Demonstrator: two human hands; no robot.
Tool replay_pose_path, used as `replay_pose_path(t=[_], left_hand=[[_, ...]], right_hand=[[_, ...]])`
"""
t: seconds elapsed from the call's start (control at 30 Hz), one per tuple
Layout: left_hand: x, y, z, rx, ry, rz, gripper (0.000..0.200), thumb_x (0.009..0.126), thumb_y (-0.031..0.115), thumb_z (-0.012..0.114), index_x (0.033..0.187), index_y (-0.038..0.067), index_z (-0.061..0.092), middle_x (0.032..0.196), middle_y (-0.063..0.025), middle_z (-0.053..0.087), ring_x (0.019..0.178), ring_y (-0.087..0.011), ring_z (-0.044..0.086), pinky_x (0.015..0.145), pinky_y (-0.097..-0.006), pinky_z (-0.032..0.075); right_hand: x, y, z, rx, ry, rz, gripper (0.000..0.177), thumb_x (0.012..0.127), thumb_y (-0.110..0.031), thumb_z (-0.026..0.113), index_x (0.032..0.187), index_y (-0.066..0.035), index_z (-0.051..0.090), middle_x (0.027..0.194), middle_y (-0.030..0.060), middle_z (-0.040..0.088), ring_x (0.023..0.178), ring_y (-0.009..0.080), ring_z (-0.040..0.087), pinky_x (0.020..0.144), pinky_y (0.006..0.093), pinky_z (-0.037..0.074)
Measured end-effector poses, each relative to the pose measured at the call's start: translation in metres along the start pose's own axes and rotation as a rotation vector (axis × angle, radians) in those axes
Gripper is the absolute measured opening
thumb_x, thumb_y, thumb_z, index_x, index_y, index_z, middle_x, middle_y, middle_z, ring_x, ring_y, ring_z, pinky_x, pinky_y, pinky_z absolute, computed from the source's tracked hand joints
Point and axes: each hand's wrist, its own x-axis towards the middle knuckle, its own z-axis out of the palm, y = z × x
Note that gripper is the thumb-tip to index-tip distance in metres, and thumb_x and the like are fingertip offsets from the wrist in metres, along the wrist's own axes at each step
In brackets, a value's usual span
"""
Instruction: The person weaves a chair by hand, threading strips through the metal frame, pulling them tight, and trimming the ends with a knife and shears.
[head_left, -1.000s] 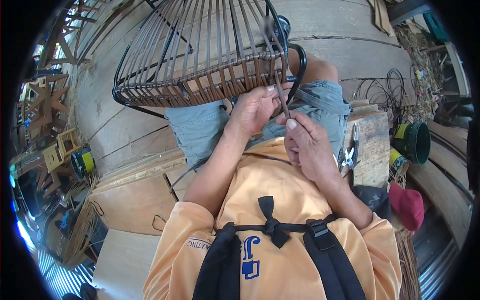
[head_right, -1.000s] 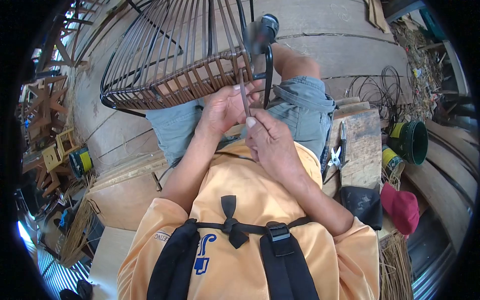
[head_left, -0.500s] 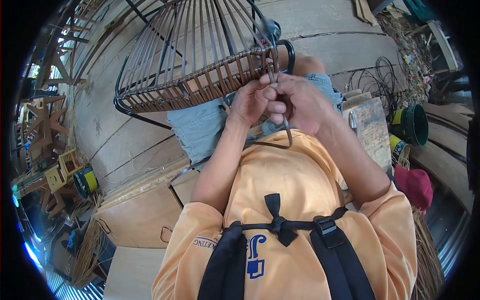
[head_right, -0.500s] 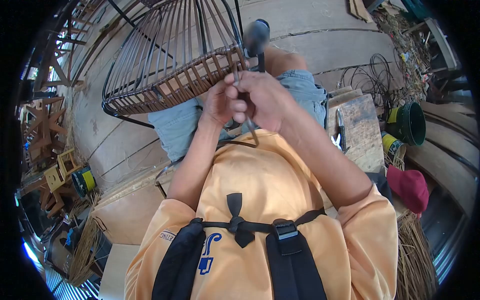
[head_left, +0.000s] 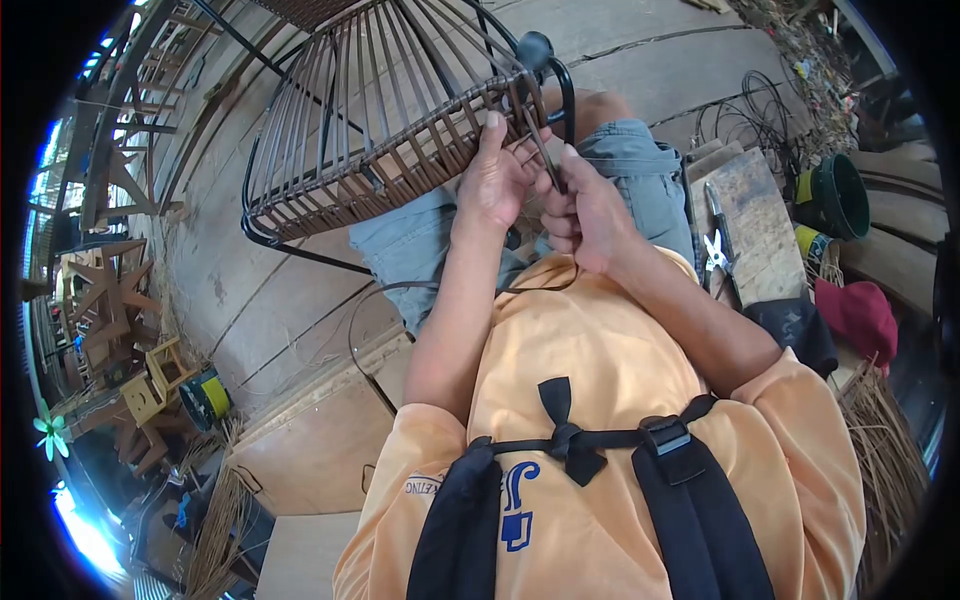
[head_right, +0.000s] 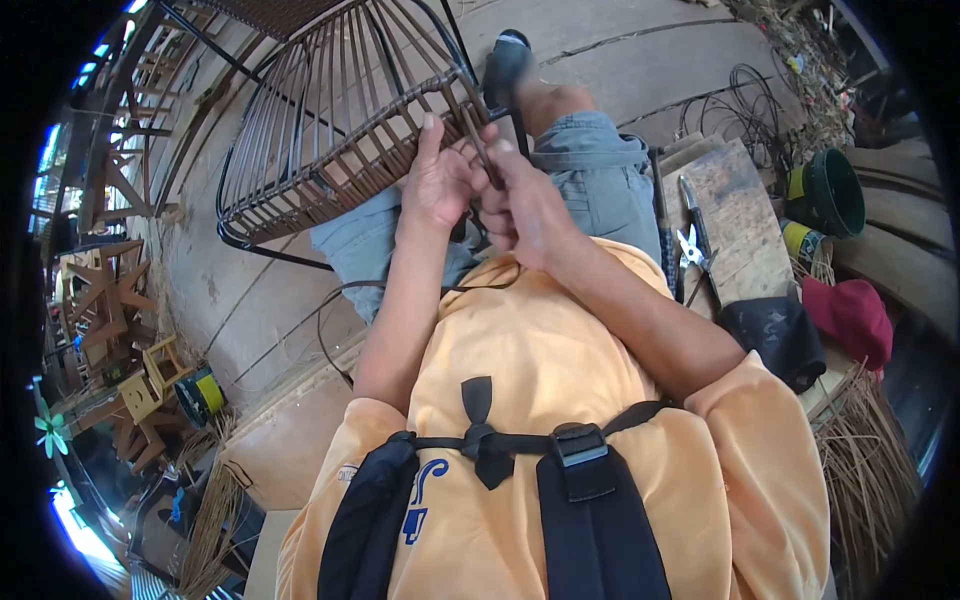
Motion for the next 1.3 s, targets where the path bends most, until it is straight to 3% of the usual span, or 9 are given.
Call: replay_pose_path(t=[0.23,0.33,0.4,0.47,0.8,0.9,1.0,1.13,1.3], left_hand=[[-0.013,0.002,0.002,0.009,0.161,0.114,0.046,0.083,0.045,0.065,0.113,0.011,0.055,0.094,-0.0017,0.059,0.067,-0.0099,0.047,0.053,-0.0206,0.035],[-0.02,0.006,0.006,-0.034,0.162,0.055,0.044,0.083,0.042,0.067,0.112,0.012,0.055,0.097,-0.0014,0.058,0.065,-0.0093,0.043,0.053,-0.0206,0.035],[-0.02,0.004,0.011,-0.061,0.174,0.077,0.044,0.083,0.043,0.067,0.113,0.012,0.054,0.1,-0.0011,0.058,0.065,-0.0093,0.042,0.054,-0.0207,0.035],[-0.022,0.002,0.015,-0.095,0.204,0.092,0.044,0.084,0.042,0.066,0.113,0.012,0.054,0.101,-0.0008,0.058,0.065,-0.0099,0.042,0.056,-0.0225,0.036],[-0.043,-0.004,0.018,-0.088,0.211,0.091,0.037,0.09,0.035,0.059,0.117,0.01,0.052,0.109,-0.003,0.059,0.076,-0.0153,0.054,0.064,-0.0273,0.042],[-0.057,-0.015,0.019,0.055,0.254,0.06,0.032,0.091,0.024,0.058,0.116,0.006,0.053,0.104,-0.0052,0.061,0.08,-0.0139,0.057,0.066,-0.0265,0.045],[-0.062,-0.024,0.031,0.806,0.221,0.126,0.026,0.091,0.015,0.057,0.114,0.002,0.056,0.099,-0.0058,0.063,0.079,-0.011,0.058,0.068,-0.024,0.046],[-0.065,-0.007,0.047,1.257,0.191,0.212,0.025,0.091,0.015,0.057,0.11,-0.001,0.057,0.096,-0.0054,0.063,0.077,-0.01,0.058,0.068,-0.0212,0.046],[-0.05,-0.001,0.038,0.251,0.205,-0.102,0.032,0.093,0.027,0.053,0.112,0.002,0.056,0.104,-0.0077,0.062,0.083,-0.0163,0.059,0.068,-0.0255,0.046]], right_hand=[[0.12,0.012,-0.021,-0.099,0.063,0.048,0.029,0.091,-0.033,0.044,0.075,-0.01,0.053,0.054,0.0029,0.048,0.045,0.0189,0.046,0.042,0.0347,0.037],[0.137,0.012,-0.019,-0.305,0.178,-0.193,0.024,0.088,-0.024,0.049,0.082,-0.002,0.059,0.07,0.0102,0.061,0.062,0.027,0.06,0.057,0.0394,0.048],[0.183,0.033,-0.053,-0.724,0.279,-0.534,0.032,0.091,-0.028,0.048,0.091,0.002,0.061,0.08,0.0151,0.064,0.069,0.0271,0.062,0.065,0.0382,0.048],[0.159,0.01,-0.025,-0.607,0.322,-0.648,0.036,0.093,-0.031,0.046,0.094,0.001,0.062,0.082,0.0171,0.064,0.072,0.0261,0.061,0.068,0.0367,0.047],[0.168,-0.001,-0.028,-0.78,0.276,-0.516,0.038,0.095,-0.033,0.042,0.087,-0.002,0.063,0.079,0.0138,0.064,0.075,0.0173,0.059,0.064,0.034,0.046],[0.169,-0.001,-0.029,-0.756,0.195,-0.485,0.037,0.095,-0.032,0.043,0.087,-0.003,0.063,0.079,0.0137,0.064,0.075,0.0171,0.06,0.064,0.0334,0.046],[0.172,-0.004,-0.031,-0.734,0.126,-0.448,0.036,0.094,-0.032,0.043,0.088,-0.003,0.063,0.08,0.0135,0.064,0.075,0.017,0.06,0.064,0.0328,0.046],[0.172,0.0,-0.034,-0.692,0.053,-0.393,0.035,0.094,-0.031,0.044,0.088,-0.003,0.063,0.08,0.0134,0.064,0.076,0.0168,0.06,0.064,0.032,0.046],[0.161,0.009,-0.044,-0.605,-0.102,-0.253,0.033,0.093,-0.03,0.045,0.089,-0.003,0.063,0.081,0.0131,0.064,0.076,0.0165,0.06,0.063,0.031,0.046]])
